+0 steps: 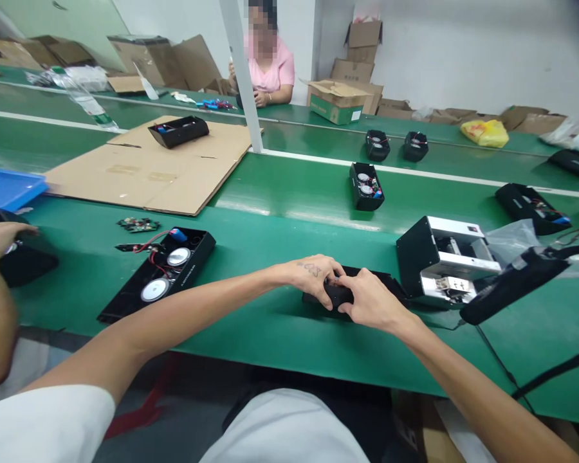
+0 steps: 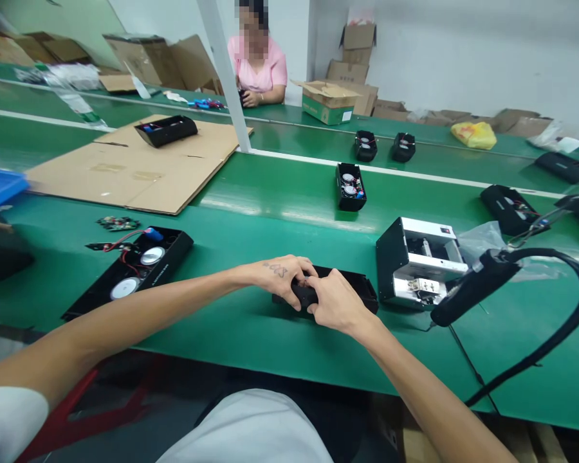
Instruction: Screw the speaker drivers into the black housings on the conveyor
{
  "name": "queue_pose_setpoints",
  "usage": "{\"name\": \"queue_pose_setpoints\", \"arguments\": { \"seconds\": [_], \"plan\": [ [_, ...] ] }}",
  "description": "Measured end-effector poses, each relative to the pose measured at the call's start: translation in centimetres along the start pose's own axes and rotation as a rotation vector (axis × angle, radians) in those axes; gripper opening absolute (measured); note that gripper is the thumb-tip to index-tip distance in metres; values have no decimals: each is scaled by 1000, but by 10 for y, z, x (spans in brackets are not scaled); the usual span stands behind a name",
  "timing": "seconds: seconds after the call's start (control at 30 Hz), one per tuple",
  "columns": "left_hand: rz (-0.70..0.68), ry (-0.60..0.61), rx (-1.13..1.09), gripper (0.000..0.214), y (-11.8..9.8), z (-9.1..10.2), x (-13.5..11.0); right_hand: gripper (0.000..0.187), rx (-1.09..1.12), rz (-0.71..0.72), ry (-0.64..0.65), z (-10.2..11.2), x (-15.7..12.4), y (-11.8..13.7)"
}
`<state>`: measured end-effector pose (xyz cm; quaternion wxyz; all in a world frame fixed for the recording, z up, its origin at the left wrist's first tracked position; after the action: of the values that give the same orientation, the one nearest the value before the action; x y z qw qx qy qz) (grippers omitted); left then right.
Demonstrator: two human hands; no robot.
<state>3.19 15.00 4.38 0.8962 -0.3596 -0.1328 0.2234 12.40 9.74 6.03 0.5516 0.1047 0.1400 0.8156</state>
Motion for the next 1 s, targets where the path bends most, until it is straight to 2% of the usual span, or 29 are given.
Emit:
{"name": "queue_pose_setpoints", "arguments": {
  "seconds": [0.27,0.43,0.53,0.67,0.73,0.8,0.87,0.9,0.93,0.97,1.0],
  "plan": [
    [44,6,-23,25,2,1,0,42,-82,27,-38,-1,1,2],
    [40,5,-54,25,5,0,0,30,-81,24,-55,-6,2,-2],
    [34,3,-58,25,8,1,2,29,-74,29,-65,-9,4,-3],
    [-2,-40,3,25,1,2,-3,35,-60,74,-107,0,-10,9],
    [-57,-98,79,23,-10,1,-12,37,31,102,-298,21,-30,12],
    [-109,-181,189,23,-20,-4,-25,38,111,13,-717,57,-63,-8],
    [-134,-228,278,24,-25,-17,-38,44,63,-241,-1195,87,-115,-51],
    [-138,-253,311,21,-26,-24,-43,52,2,-398,-1364,95,-141,-76],
    [-145,-284,338,20,-27,-30,-48,61,-58,-550,-1453,100,-161,-100],
    [-151,-321,360,18,-29,-34,-50,71,-82,-676,-1444,102,-174,-126],
    [-155,-358,375,16,-30,-38,-52,75,-64,-761,-1374,101,-179,-151]
  ]
}}
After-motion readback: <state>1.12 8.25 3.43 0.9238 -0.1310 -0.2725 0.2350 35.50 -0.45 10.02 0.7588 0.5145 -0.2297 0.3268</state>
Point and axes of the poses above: each hand's wrist, its own x-axis towards the middle knuckle, its own z-axis out of the back of the hand, y = z × x, the point moved 8 cm from there along x, towards the middle knuckle, and after that the axes turned 11 degrees about -y, right-handed, at the moved point
